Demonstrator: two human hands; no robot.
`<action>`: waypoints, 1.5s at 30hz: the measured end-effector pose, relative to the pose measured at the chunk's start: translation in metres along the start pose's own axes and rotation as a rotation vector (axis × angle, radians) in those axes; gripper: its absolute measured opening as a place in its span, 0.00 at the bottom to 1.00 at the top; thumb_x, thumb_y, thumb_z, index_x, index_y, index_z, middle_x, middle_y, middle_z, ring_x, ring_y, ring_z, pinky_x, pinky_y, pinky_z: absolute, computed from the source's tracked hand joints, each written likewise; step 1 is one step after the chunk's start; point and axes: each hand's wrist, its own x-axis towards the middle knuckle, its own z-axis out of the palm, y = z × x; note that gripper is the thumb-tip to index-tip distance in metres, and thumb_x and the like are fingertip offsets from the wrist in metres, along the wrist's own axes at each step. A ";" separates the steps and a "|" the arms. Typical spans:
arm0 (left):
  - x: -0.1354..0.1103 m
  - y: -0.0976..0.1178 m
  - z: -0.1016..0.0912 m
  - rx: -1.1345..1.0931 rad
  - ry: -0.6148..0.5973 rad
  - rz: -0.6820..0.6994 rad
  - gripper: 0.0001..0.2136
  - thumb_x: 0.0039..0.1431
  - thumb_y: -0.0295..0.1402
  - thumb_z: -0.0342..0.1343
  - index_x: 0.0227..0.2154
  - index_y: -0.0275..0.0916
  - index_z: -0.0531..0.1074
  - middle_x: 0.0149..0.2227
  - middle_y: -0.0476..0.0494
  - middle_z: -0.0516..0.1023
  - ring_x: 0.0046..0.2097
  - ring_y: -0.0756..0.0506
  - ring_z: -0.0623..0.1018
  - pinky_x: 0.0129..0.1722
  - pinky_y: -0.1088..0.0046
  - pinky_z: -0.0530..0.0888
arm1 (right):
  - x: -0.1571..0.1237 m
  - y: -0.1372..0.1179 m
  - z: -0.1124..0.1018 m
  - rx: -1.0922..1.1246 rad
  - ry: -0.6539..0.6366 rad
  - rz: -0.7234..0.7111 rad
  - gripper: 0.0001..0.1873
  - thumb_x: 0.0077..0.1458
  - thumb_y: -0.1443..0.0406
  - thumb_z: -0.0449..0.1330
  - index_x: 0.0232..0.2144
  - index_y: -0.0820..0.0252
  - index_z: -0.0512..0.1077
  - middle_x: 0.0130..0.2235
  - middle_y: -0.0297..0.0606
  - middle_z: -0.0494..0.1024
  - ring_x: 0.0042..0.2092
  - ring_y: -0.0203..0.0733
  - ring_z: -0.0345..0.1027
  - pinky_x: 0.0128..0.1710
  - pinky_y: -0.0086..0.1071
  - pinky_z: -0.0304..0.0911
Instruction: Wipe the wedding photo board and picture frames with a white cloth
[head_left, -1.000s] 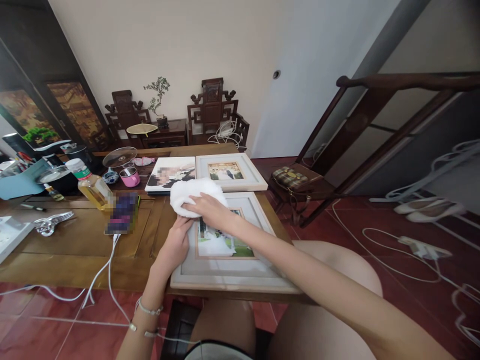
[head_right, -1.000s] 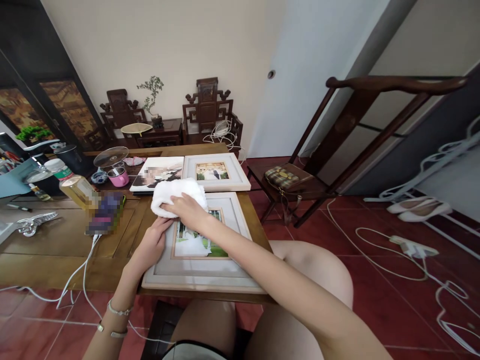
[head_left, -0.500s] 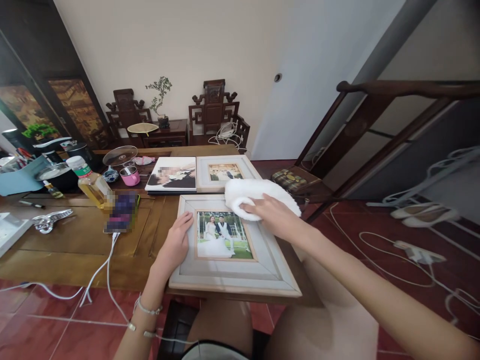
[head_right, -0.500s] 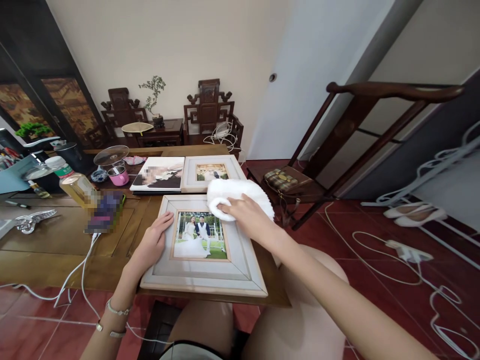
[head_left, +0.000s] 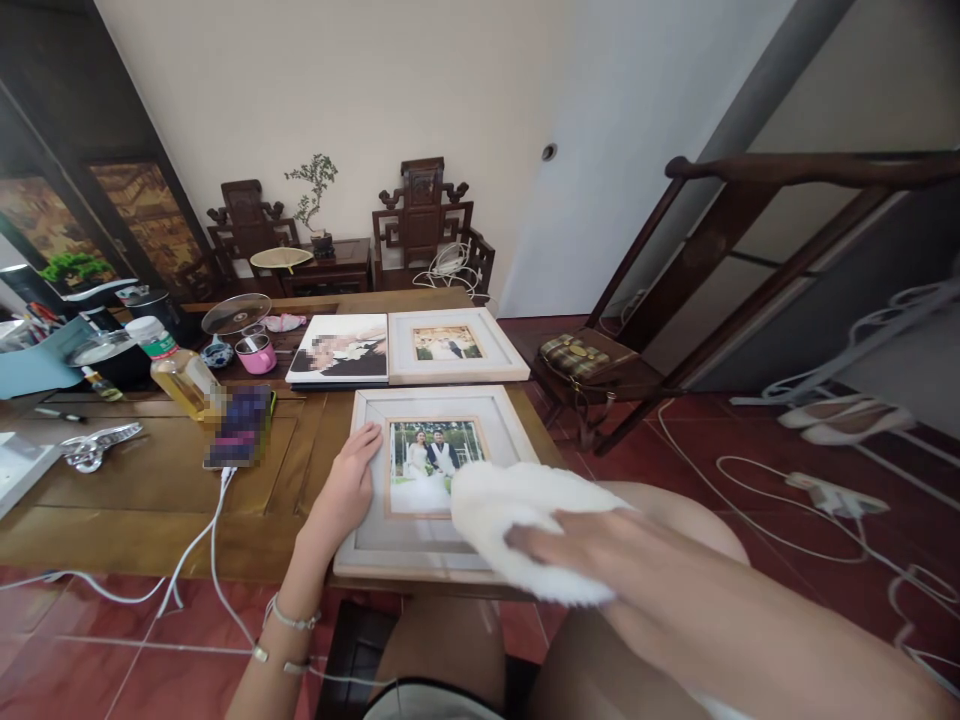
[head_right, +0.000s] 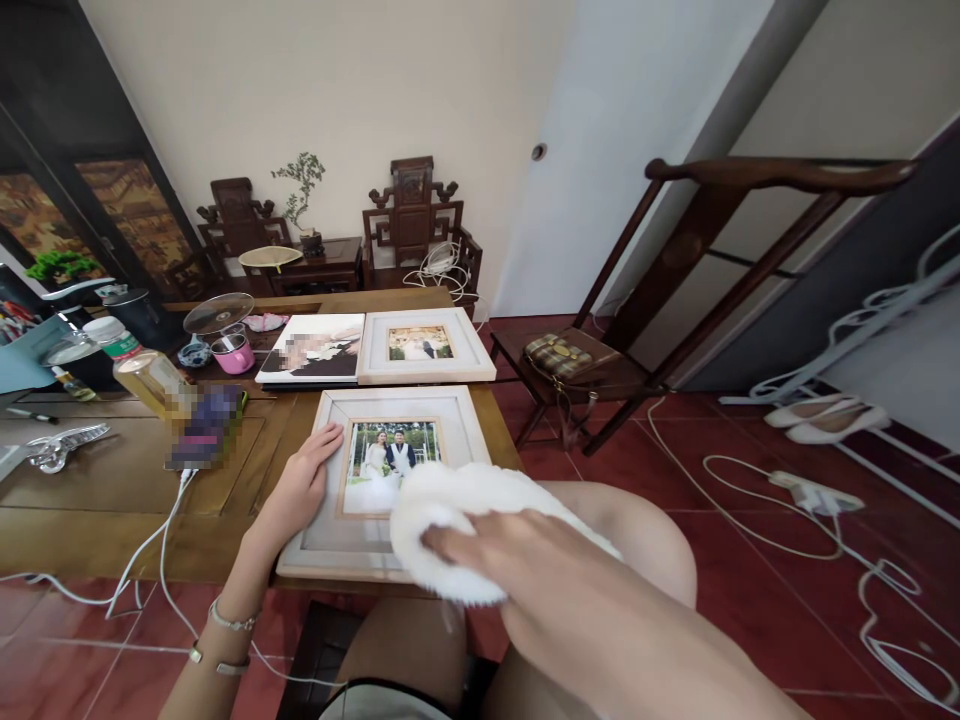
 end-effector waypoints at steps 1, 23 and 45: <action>0.000 0.000 0.000 -0.003 0.004 -0.002 0.25 0.53 0.17 0.41 0.53 0.34 0.68 0.58 0.36 0.67 0.62 0.42 0.63 0.63 0.56 0.60 | 0.011 0.004 -0.004 -0.028 0.003 0.040 0.35 0.38 0.78 0.48 0.46 0.45 0.71 0.33 0.34 0.78 0.33 0.44 0.71 0.31 0.31 0.61; 0.001 -0.002 0.002 0.034 0.011 0.017 0.26 0.53 0.17 0.41 0.53 0.34 0.69 0.58 0.37 0.68 0.62 0.43 0.64 0.63 0.57 0.60 | 0.004 -0.031 0.038 -0.070 -0.097 -0.170 0.28 0.42 0.75 0.55 0.46 0.52 0.74 0.57 0.45 0.68 0.57 0.63 0.60 0.53 0.55 0.60; 0.002 0.002 -0.003 0.022 -0.033 -0.002 0.24 0.54 0.18 0.40 0.52 0.31 0.69 0.58 0.35 0.67 0.63 0.43 0.63 0.63 0.57 0.59 | 0.077 0.004 0.047 0.037 -0.085 -0.125 0.35 0.41 0.81 0.49 0.53 0.60 0.69 0.62 0.45 0.60 0.65 0.59 0.41 0.61 0.58 0.39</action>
